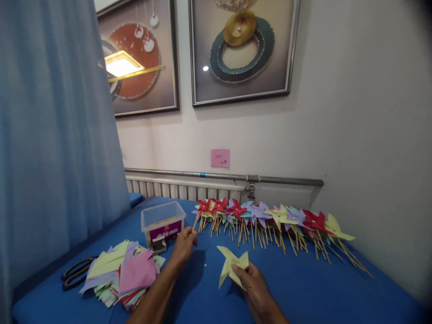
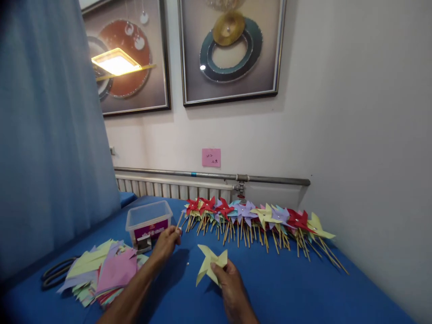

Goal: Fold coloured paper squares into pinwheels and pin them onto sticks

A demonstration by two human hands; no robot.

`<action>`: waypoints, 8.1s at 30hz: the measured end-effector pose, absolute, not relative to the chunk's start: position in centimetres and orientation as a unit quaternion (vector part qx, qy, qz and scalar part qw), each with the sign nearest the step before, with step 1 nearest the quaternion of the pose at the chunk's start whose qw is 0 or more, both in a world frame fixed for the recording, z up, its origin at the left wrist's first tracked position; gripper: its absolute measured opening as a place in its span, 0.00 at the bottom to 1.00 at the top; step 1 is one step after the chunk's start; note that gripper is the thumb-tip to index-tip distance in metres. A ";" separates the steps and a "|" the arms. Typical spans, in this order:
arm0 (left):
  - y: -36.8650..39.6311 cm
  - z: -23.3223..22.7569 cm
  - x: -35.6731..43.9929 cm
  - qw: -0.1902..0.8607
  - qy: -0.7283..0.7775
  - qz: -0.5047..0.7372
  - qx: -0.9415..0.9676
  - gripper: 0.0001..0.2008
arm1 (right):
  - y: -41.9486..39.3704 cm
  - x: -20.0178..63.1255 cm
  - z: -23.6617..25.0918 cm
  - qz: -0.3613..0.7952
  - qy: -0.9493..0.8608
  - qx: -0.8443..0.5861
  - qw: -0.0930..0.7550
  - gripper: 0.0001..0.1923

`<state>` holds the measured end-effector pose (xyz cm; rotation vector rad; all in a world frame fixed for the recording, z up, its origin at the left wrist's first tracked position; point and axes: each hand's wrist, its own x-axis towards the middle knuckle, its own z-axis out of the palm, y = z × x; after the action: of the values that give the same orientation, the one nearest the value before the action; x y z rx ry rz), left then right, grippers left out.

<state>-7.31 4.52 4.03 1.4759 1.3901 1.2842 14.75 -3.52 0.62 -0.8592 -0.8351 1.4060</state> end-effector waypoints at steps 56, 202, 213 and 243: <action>-3.0 3.8 -0.7 0.226 0.557 0.226 0.767 0.13 | -2.8 15.3 0.5 0.564 -0.315 -0.413 0.642 0.26; 0.1 2.6 -0.7 0.514 0.513 0.483 0.490 0.10 | -4.0 14.4 -0.1 0.396 -0.579 -0.512 0.496 0.15; -0.4 2.4 0.0 0.493 0.491 0.526 0.489 0.12 | -5.3 12.8 0.1 0.355 -0.641 -0.555 0.394 0.10; 1.3 2.1 -2.8 0.290 0.546 0.500 0.606 0.08 | 5.2 20.0 2.7 0.092 -0.589 -0.754 0.276 0.14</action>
<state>-2.76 1.29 2.06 1.6172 1.4564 1.3330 19.97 5.19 2.67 -2.0252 -1.5821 0.2461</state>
